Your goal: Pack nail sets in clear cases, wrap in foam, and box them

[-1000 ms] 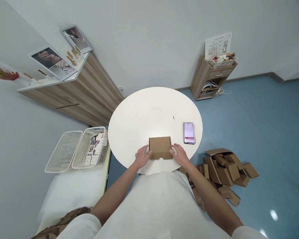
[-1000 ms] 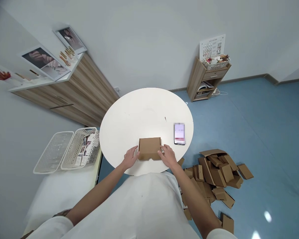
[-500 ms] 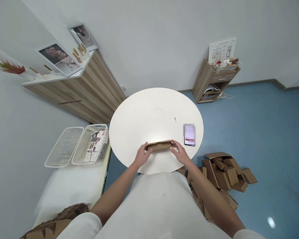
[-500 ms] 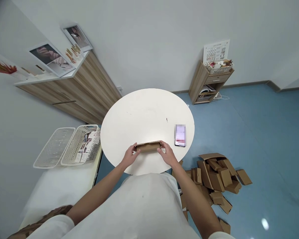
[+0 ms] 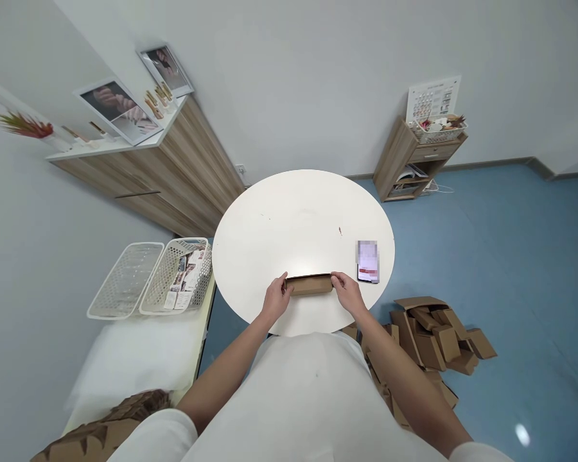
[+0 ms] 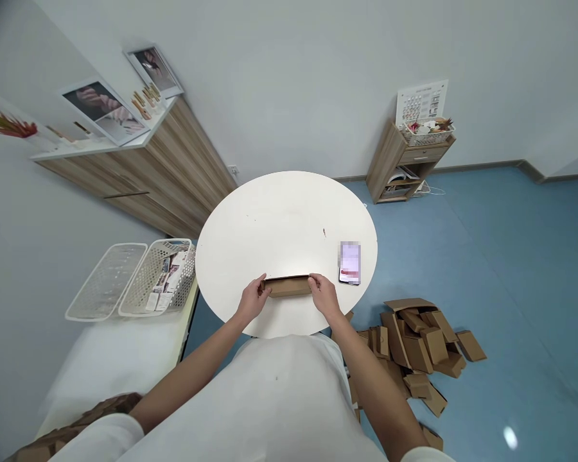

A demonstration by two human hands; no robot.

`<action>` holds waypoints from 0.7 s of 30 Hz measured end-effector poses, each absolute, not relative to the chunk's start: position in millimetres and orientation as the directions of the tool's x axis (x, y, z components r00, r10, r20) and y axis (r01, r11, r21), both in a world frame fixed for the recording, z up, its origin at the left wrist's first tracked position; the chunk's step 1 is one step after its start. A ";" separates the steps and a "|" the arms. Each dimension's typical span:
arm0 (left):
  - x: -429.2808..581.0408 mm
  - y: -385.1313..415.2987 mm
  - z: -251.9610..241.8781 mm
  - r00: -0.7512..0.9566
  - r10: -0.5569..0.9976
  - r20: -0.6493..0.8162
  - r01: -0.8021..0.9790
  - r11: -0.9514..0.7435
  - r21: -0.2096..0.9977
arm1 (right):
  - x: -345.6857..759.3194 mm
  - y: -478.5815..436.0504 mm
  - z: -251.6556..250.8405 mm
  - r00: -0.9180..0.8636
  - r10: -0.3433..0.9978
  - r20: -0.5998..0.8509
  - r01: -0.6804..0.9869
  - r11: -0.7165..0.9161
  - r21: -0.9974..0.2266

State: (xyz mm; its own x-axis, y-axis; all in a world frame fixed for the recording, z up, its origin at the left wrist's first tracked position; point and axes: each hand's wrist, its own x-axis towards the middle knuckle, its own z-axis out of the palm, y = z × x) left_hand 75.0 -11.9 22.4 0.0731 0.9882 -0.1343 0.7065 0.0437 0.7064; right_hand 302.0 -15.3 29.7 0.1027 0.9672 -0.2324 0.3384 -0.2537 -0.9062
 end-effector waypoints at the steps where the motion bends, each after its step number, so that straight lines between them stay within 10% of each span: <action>1: 75.0 -12.0 22.0 0.072 0.990 -0.124 0.690 0.041 0.723 | 301.7 -15.5 30.4 0.099 0.967 -0.233 0.339 -0.253 -0.906; 21: 66.1 -24.3 7.9 -0.003 0.964 -0.267 0.394 0.246 0.886 | 293.9 -36.2 11.2 0.076 0.957 -0.281 0.249 -0.291 -0.924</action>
